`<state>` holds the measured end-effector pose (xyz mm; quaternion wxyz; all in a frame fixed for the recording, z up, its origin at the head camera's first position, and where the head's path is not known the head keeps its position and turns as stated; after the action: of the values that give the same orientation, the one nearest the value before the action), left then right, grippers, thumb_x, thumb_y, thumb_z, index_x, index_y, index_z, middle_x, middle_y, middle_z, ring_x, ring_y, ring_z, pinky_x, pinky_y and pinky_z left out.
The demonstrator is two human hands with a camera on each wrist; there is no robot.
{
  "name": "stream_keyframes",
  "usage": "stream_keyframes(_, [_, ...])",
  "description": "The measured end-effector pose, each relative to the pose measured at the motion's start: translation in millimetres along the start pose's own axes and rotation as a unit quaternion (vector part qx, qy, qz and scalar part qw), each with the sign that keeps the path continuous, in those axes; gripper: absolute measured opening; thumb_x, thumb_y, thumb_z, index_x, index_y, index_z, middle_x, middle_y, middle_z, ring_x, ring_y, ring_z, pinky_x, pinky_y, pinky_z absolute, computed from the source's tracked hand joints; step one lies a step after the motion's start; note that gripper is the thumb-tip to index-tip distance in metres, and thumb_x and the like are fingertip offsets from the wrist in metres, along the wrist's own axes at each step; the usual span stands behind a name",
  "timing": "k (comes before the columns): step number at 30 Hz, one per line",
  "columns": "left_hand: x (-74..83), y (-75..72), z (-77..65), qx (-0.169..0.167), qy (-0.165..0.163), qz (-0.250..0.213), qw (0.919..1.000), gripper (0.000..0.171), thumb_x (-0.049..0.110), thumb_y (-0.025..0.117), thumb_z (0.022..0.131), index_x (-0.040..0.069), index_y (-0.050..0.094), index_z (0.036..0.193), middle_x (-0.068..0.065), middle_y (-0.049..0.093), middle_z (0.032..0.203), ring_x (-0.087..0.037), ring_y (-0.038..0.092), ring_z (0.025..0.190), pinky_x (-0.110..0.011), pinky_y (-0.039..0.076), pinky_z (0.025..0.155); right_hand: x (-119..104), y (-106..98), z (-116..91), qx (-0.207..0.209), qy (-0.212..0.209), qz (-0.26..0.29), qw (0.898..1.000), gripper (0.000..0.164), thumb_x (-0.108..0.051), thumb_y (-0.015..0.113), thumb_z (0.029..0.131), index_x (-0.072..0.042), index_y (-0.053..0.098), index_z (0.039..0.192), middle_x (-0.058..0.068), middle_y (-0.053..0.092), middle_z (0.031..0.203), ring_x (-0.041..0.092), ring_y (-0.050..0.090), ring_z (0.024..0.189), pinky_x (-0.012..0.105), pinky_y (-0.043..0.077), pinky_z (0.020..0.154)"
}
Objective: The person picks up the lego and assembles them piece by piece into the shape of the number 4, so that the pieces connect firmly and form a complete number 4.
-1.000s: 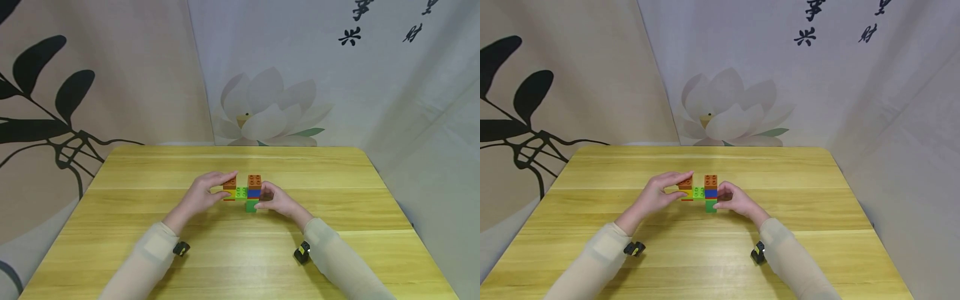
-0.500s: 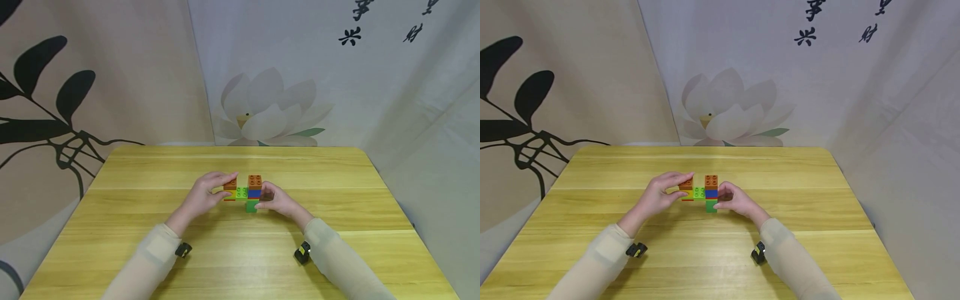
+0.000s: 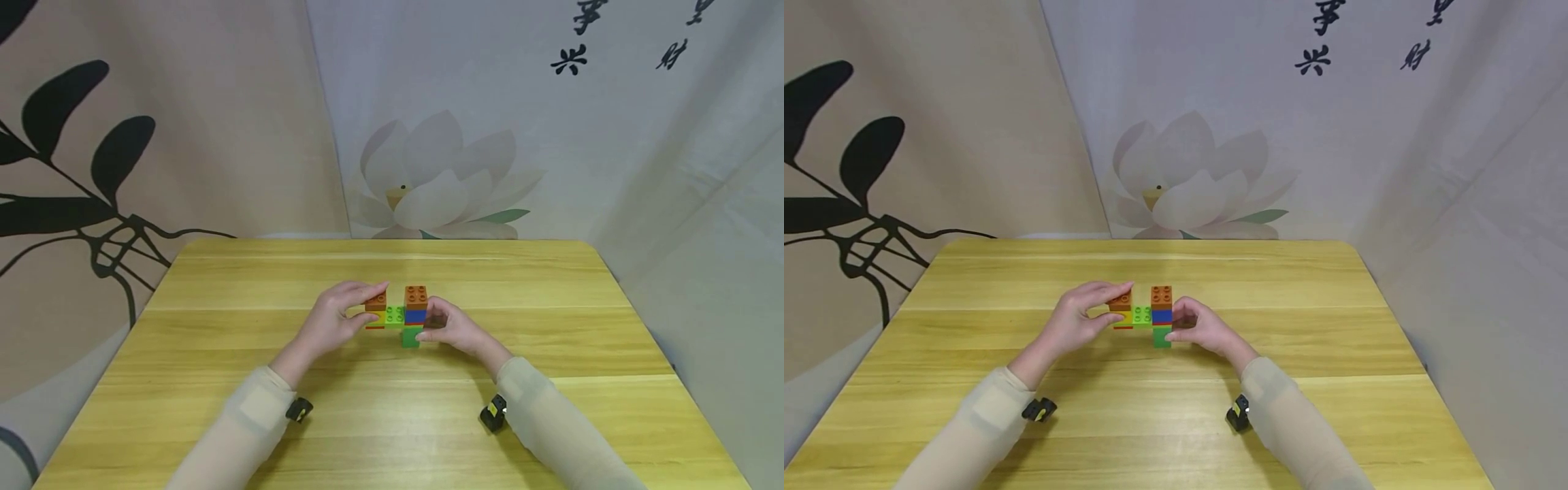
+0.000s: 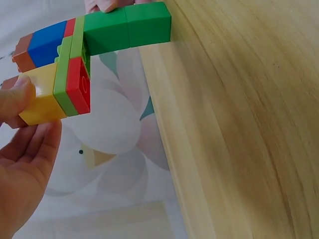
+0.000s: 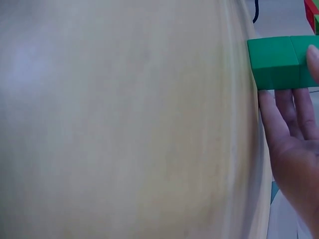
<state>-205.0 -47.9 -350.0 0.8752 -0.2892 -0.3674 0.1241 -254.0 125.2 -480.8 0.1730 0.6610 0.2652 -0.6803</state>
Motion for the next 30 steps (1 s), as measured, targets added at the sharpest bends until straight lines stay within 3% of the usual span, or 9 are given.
stream_keyframes(8, [-11.2, 1.6, -2.8, -0.001, -0.054, -0.018, 0.9984, 0.057, 0.003, 0.081, 0.080, 0.013, 0.064, 0.133, -0.007, 0.068, 0.121, -0.023, 0.064, 0.106, -0.041, 0.053, 0.092, 2, -3, -2, 0.022, 0.015, -0.023, 0.999, 0.034, -0.003, 0.077, 0.085, -0.003, 0.058, 0.112, 0.008, 0.063, 0.108, 0.026, 0.059, 0.100, 0.033, 0.050, 0.084])
stream_keyframes(14, [-24.2, 0.7, -4.5, 0.031, -0.111, -0.045, 0.9923, 0.060, 0.006, 0.081, 0.082, 0.011, 0.060, 0.137, -0.008, 0.068, 0.120, -0.024, 0.066, 0.099, -0.040, 0.054, 0.090, 5, -7, -7, 0.047, 0.032, -0.068, 0.996, 0.042, -0.006, 0.075, 0.088, 0.000, 0.056, 0.125, 0.009, 0.063, 0.113, 0.027, 0.058, 0.104, 0.032, 0.050, 0.086])
stream_keyframes(19, [-33.2, -0.4, -4.7, 0.078, -0.139, -0.086, 0.9834, 0.067, 0.002, 0.081, 0.081, 0.006, 0.054, 0.141, -0.011, 0.069, 0.105, -0.022, 0.066, 0.088, -0.032, 0.057, 0.083, -1, -8, -12, 0.059, 0.024, -0.058, 0.996, 0.045, -0.003, 0.072, 0.090, 0.003, 0.054, 0.130, 0.013, 0.065, 0.114, 0.025, 0.059, 0.105, 0.036, 0.050, 0.092])
stream_keyframes(25, [-41.4, 1.9, -6.4, 0.107, -0.174, -0.130, 0.9703, 0.065, -0.001, 0.081, 0.080, 0.003, 0.055, 0.140, -0.016, 0.067, 0.114, -0.027, 0.067, 0.094, -0.039, 0.056, 0.087, -8, -9, -17, 0.067, 0.020, -0.028, 0.997, 0.048, -0.009, 0.075, 0.089, -0.001, 0.053, 0.132, 0.013, 0.065, 0.115, 0.025, 0.061, 0.105, 0.040, 0.049, 0.096])
stream_keyframes(30, [-47.7, 4.6, -9.8, 0.108, -0.208, -0.163, 0.9583, 0.063, -0.002, 0.078, 0.082, 0.004, 0.055, 0.140, -0.017, 0.065, 0.121, -0.030, 0.065, 0.101, -0.043, 0.053, 0.092, -11, -4, -18, 0.064, 0.025, 0.010, 0.998, 0.054, -0.006, 0.073, 0.090, 0.003, 0.048, 0.137, 0.017, 0.063, 0.116, 0.025, 0.063, 0.102, 0.038, 0.056, 0.087])
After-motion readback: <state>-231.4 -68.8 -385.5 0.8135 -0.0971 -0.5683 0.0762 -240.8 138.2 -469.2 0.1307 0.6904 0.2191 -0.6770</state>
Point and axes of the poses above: each hand's wrist, its own z-axis towards the middle knuckle, its own y-axis out of the palm, x = y × z, the point moved 10 cm from there along z, towards the middle knuckle
